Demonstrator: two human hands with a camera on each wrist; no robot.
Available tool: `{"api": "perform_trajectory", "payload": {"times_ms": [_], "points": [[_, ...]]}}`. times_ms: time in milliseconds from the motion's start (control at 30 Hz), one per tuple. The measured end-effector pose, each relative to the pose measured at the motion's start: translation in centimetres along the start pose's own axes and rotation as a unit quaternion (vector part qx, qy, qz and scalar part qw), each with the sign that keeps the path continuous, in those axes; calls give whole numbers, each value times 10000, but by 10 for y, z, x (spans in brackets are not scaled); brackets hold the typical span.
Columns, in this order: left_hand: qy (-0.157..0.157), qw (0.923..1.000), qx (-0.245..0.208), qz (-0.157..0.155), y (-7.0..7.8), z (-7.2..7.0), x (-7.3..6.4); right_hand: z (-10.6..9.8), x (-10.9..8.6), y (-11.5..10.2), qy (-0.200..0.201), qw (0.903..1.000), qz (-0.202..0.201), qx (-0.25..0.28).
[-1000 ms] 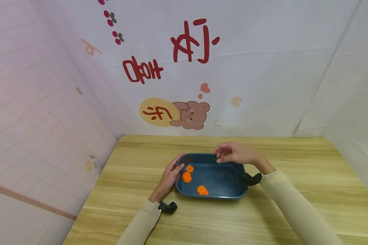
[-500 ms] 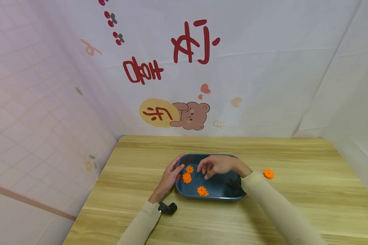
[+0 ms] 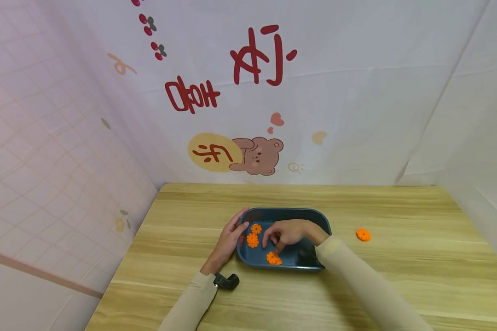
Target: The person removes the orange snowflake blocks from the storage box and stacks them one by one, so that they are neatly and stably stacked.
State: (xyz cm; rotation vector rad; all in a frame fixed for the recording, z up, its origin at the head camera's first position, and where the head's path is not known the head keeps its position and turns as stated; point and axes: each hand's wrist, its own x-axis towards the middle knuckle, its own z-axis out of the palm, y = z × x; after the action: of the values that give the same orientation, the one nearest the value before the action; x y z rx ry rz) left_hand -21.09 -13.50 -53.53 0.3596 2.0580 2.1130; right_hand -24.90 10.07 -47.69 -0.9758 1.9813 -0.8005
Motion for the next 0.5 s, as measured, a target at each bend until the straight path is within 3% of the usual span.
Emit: {"api": "perform_trajectory", "payload": {"times_ms": [500], "points": [[35,10000,5,22,1,1,1,11,4,2,111,9991,399,-86]]}}
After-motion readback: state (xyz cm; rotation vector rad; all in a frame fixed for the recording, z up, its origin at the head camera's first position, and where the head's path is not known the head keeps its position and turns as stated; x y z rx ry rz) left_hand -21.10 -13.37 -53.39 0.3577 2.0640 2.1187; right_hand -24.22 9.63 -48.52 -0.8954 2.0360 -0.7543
